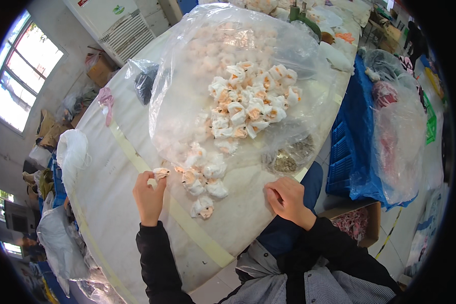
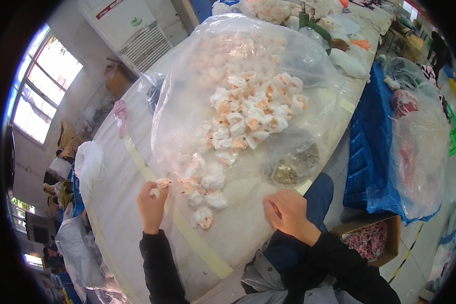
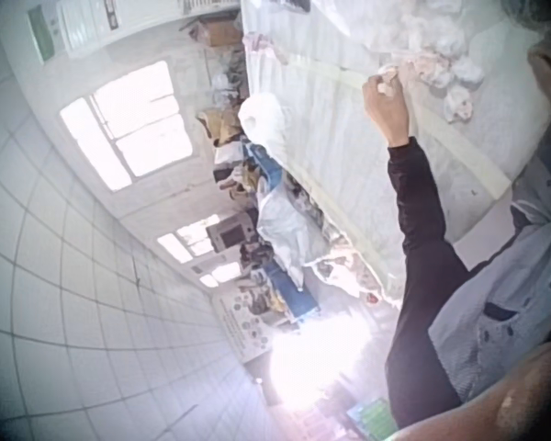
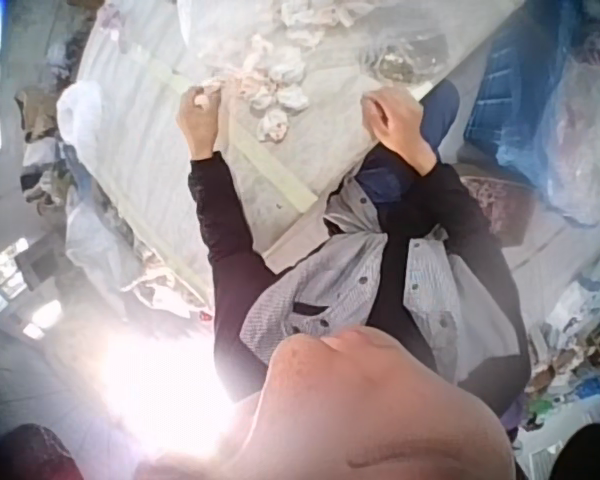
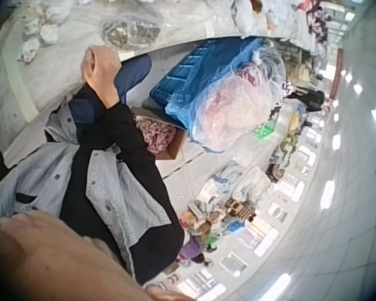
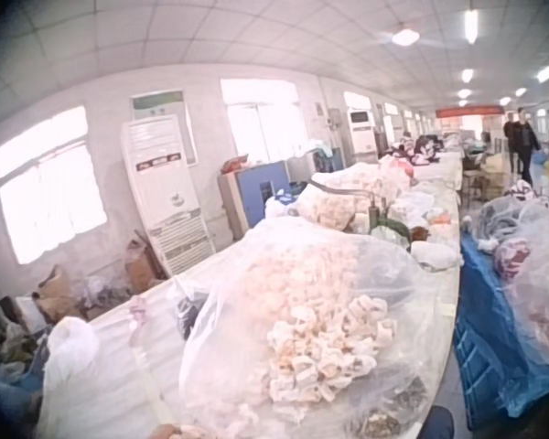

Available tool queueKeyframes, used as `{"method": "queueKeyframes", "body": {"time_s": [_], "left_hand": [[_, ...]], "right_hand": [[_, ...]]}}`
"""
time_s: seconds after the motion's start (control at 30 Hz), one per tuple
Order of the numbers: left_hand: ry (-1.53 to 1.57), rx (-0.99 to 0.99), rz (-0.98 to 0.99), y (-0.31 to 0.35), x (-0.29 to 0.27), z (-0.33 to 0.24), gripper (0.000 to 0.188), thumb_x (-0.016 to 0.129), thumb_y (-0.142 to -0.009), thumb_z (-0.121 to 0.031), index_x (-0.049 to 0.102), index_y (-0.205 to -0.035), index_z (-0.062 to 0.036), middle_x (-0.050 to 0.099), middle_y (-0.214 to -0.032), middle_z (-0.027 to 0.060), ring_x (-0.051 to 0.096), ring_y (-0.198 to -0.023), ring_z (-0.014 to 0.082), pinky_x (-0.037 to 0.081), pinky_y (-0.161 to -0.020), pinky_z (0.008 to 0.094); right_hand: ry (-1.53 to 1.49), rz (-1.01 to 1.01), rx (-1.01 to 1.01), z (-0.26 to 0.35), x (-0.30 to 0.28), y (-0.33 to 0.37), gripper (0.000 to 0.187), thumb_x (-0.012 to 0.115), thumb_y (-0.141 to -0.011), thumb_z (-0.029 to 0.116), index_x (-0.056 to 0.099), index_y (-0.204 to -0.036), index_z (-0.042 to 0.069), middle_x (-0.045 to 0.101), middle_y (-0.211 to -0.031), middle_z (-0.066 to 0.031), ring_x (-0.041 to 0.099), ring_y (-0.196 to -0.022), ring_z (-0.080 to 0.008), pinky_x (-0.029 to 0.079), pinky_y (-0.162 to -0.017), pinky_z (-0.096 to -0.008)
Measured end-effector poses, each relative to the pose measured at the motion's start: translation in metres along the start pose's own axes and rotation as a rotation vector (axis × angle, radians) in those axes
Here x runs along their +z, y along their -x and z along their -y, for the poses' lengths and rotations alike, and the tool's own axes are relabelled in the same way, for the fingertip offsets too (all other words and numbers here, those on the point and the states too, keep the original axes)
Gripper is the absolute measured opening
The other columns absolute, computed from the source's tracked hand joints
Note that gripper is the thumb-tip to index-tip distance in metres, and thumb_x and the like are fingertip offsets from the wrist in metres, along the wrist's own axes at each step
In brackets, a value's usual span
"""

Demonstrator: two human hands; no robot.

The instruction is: The person repeatedly picks small white fluffy items from a plastic bag and attaches small dark components to them by hand. The finished items are placed on a table. The process is repetitive and continues throughout the clip.

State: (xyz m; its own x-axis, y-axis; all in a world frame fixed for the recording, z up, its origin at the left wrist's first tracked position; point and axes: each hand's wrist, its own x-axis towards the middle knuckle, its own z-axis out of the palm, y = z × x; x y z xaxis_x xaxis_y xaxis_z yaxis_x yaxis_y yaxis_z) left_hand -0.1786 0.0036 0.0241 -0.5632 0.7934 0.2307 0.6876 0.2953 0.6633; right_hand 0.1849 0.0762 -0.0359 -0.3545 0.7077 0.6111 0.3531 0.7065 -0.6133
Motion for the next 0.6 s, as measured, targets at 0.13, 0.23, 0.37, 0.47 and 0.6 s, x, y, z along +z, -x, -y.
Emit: {"method": "queueKeyframes", "body": {"time_s": [0.13,0.23,0.37,0.47,0.6], "left_hand": [[0.189,-0.145,0.166,0.025,-0.018,-0.04,0.019,0.077,-0.087,-0.009,0.062,-0.095,0.0004,0.059,-0.085,-0.0005,0.026,-0.054,0.0018,0.024,-0.048,0.0264],[0.377,-0.076,0.271,0.046,0.011,-0.08,0.024,0.077,-0.086,-0.006,0.062,-0.103,0.0009,0.065,-0.091,0.0007,0.028,-0.052,-0.0003,0.024,-0.048,0.0227],[0.543,-0.017,0.437,0.064,0.055,-0.131,0.036,0.074,-0.086,0.003,0.06,-0.119,-0.0014,0.066,-0.101,0.0012,0.032,-0.053,-0.0031,0.025,-0.048,0.0183],[0.603,0.084,0.554,0.07,0.081,-0.152,0.041,0.072,-0.088,0.005,0.06,-0.126,-0.0029,0.067,-0.103,0.0029,0.033,-0.053,-0.003,0.026,-0.048,0.0183],[0.689,0.206,0.599,0.074,0.118,-0.158,0.036,0.071,-0.089,0.003,0.064,-0.124,-0.0031,0.07,-0.095,0.0035,0.034,-0.049,-0.0012,0.027,-0.047,0.0201]], "right_hand": [[-0.136,0.12,0.118,0.008,-0.01,0.004,0.013,0.071,-0.084,0.003,0.075,-0.096,0.005,0.057,-0.066,-0.006,0.055,-0.054,-0.0226,0.041,-0.051,-0.0344],[-0.297,0.124,0.106,0.03,-0.015,0.0,0.015,0.071,-0.086,0.005,0.076,-0.101,0.004,0.062,-0.071,-0.0057,0.059,-0.057,-0.0213,0.044,-0.053,-0.0315],[-0.211,0.045,-0.041,0.043,-0.019,-0.015,0.02,0.075,-0.087,0.002,0.075,-0.107,0.003,0.068,-0.084,-0.0095,0.065,-0.069,-0.0235,0.051,-0.058,-0.0334],[-0.149,-0.065,0.042,0.034,-0.025,-0.017,0.022,0.076,-0.087,0.002,0.073,-0.108,0.003,0.068,-0.091,-0.0114,0.066,-0.075,-0.0253,0.053,-0.063,-0.0344],[-0.144,-0.108,0.241,0.027,-0.043,-0.011,0.019,0.076,-0.089,0.006,0.07,-0.106,0.004,0.066,-0.093,-0.0121,0.066,-0.078,-0.0286,0.054,-0.068,-0.0356]]}}
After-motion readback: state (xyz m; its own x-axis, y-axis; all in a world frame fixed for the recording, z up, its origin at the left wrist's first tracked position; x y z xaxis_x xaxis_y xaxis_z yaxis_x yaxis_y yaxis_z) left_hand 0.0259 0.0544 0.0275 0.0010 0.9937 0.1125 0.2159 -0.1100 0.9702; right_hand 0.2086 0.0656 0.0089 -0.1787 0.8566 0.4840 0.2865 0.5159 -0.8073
